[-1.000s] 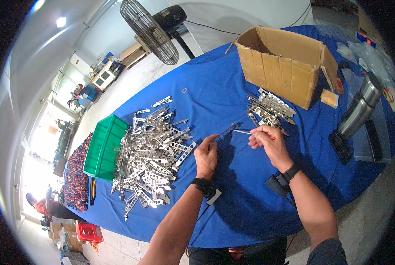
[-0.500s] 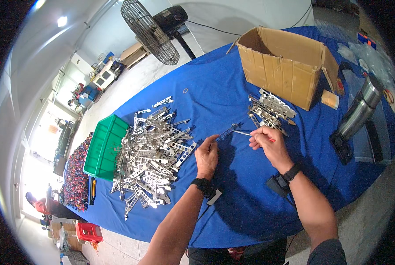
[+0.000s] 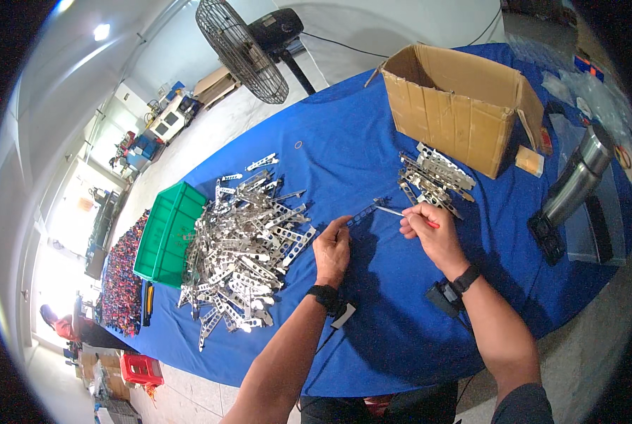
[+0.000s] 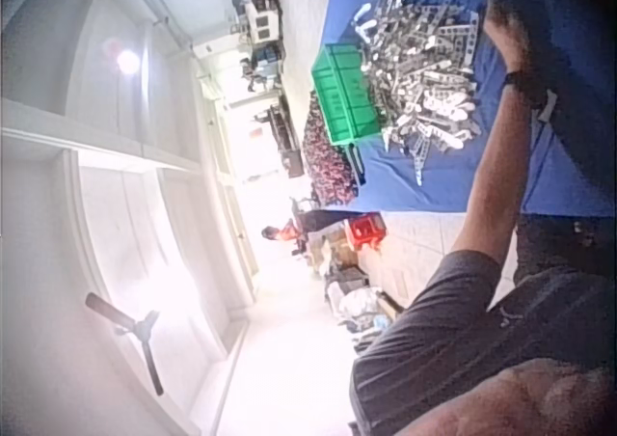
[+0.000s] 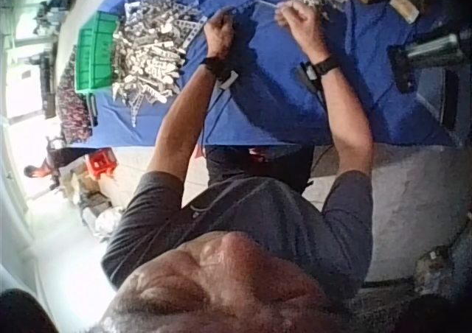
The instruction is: Inspecting and sorting small metal mounting brackets on a work table.
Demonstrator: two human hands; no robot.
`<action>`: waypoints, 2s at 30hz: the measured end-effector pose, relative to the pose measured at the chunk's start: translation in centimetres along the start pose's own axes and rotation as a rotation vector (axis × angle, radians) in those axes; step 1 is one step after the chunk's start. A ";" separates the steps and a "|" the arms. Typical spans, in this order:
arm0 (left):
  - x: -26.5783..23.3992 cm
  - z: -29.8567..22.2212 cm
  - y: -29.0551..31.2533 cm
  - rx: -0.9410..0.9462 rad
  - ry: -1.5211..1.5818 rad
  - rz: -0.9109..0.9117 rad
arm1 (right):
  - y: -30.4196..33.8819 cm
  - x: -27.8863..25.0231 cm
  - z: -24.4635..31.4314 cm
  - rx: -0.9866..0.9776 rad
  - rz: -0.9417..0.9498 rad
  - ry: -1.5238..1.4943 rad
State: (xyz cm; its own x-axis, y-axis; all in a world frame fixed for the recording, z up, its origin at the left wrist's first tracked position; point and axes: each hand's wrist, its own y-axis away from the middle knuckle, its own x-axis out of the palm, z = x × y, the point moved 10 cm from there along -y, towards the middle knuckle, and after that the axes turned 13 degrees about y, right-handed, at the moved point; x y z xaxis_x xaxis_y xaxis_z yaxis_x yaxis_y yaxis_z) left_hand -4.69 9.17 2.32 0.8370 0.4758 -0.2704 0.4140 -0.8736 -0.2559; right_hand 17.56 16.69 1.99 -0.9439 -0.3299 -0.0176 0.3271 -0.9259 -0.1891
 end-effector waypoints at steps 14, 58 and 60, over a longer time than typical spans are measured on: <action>0.2 -0.3 0.1 -0.026 0.001 0.032 | 0.0 -0.6 0.4 0.078 -0.034 -0.029; 0.2 -0.1 0.1 -0.043 -0.006 0.024 | 0.1 -0.2 -0.7 0.056 0.018 -0.071; 0.3 0.0 0.1 -0.049 0.004 0.023 | 0.0 -0.4 -0.7 0.059 0.001 -0.044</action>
State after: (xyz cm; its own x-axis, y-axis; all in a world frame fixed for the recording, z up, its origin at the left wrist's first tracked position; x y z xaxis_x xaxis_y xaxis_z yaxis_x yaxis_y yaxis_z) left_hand -4.42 9.24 2.26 0.8479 0.4550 -0.2722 0.4113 -0.8884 -0.2037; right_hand 17.93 16.94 1.28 -0.9410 -0.3374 0.0253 0.3315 -0.9343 -0.1308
